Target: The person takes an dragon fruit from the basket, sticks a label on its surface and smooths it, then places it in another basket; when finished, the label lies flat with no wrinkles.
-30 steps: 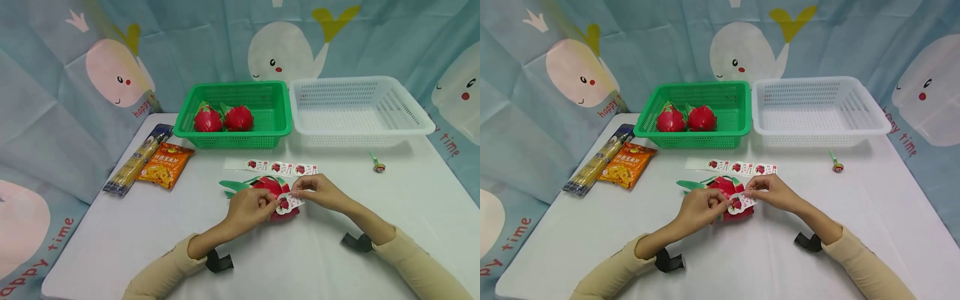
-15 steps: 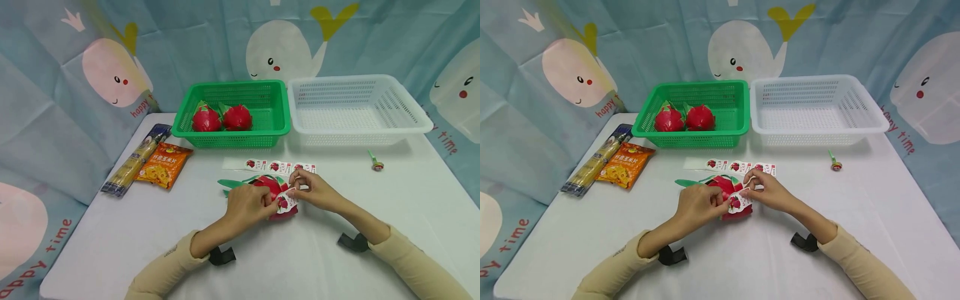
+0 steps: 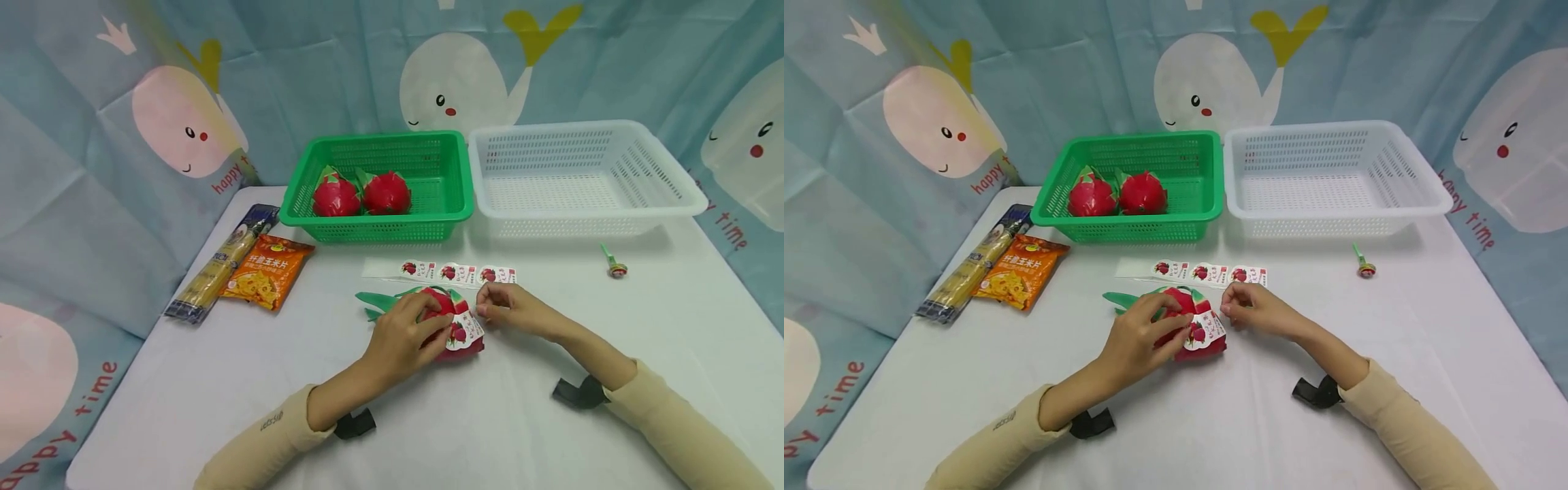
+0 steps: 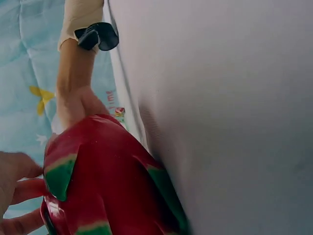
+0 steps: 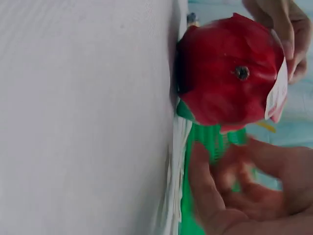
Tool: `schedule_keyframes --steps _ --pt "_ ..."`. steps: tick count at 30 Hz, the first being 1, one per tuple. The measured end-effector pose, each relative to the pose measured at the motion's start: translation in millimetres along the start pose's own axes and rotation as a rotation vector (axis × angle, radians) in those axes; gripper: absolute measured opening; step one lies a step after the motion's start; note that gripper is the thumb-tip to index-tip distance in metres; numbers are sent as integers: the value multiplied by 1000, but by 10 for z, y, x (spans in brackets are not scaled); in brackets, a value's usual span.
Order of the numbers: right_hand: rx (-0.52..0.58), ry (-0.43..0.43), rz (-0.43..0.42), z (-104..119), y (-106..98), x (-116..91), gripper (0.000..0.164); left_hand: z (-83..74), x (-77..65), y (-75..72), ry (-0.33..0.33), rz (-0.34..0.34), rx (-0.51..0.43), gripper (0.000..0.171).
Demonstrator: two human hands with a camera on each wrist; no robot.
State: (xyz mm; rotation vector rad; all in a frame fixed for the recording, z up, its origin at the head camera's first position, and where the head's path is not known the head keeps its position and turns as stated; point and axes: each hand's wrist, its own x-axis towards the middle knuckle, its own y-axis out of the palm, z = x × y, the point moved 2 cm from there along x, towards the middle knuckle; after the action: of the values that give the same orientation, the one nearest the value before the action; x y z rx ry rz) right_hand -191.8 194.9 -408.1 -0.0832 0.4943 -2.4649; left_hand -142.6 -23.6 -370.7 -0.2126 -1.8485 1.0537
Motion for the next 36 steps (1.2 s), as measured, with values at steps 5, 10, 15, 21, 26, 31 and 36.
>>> schedule_keyframes --steps 5,10,15,21,26,31,36 --pt "-13 -172 4 87 5 -11 10 7 -28 7 74 2 42 30" --pt "18 -141 171 44 0 46 16 33 -41 40 46 -5 41 38" --pt "9 -35 209 -21 -68 33 18 40 -55 101 43 39 88 50" --pt "34 -105 56 107 33 -18 47 185 -78 122 11 169 185 76" --pt "-105 -199 -41 155 125 0 63 240 -96 145 78 198 291 66" --pt "-150 -234 -144 100 93 -6 51 209 -97 180 150 200 408 57" --pt "-249 -363 -173 106 114 -46 42 212 -97 182 130 214 402 61"
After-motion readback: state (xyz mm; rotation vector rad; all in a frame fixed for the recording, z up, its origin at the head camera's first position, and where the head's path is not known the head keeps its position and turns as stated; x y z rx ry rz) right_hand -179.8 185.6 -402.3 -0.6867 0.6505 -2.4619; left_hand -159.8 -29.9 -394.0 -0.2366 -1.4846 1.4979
